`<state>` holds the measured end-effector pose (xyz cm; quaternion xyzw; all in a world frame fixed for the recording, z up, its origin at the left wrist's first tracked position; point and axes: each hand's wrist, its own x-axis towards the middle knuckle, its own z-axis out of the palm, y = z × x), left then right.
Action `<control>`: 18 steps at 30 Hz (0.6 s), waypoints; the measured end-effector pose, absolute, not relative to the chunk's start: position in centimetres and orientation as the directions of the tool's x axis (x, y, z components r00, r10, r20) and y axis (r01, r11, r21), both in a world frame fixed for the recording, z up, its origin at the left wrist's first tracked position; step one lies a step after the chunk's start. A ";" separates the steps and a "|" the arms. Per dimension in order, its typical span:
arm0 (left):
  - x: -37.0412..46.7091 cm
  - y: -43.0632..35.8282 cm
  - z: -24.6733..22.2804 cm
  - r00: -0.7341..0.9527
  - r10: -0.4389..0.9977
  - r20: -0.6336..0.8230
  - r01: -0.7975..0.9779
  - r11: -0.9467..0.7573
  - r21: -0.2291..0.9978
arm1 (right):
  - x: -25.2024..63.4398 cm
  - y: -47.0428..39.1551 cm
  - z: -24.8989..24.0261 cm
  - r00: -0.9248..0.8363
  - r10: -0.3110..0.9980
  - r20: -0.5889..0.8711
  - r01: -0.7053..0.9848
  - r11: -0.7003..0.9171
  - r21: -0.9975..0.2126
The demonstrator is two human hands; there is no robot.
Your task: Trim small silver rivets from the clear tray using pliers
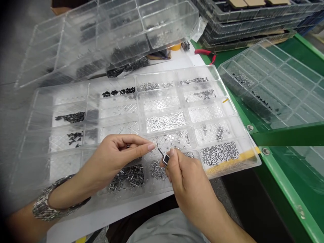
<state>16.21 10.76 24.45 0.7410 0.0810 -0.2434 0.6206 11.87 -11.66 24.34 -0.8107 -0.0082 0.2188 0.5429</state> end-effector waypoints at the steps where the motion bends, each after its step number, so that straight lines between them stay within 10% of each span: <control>1: 16.2 10.7 24.5 0.873 -0.176 -0.455 0.414 -0.224 0.882 | 11.9 -11.7 24.3 0.906 0.252 -0.341 -0.220 -0.408 -0.886; 18: 16.0 10.8 24.4 0.874 -0.199 -0.444 0.426 -0.126 0.896 | 12.0 -12.0 24.4 0.907 0.212 -0.364 -0.351 -0.095 -0.931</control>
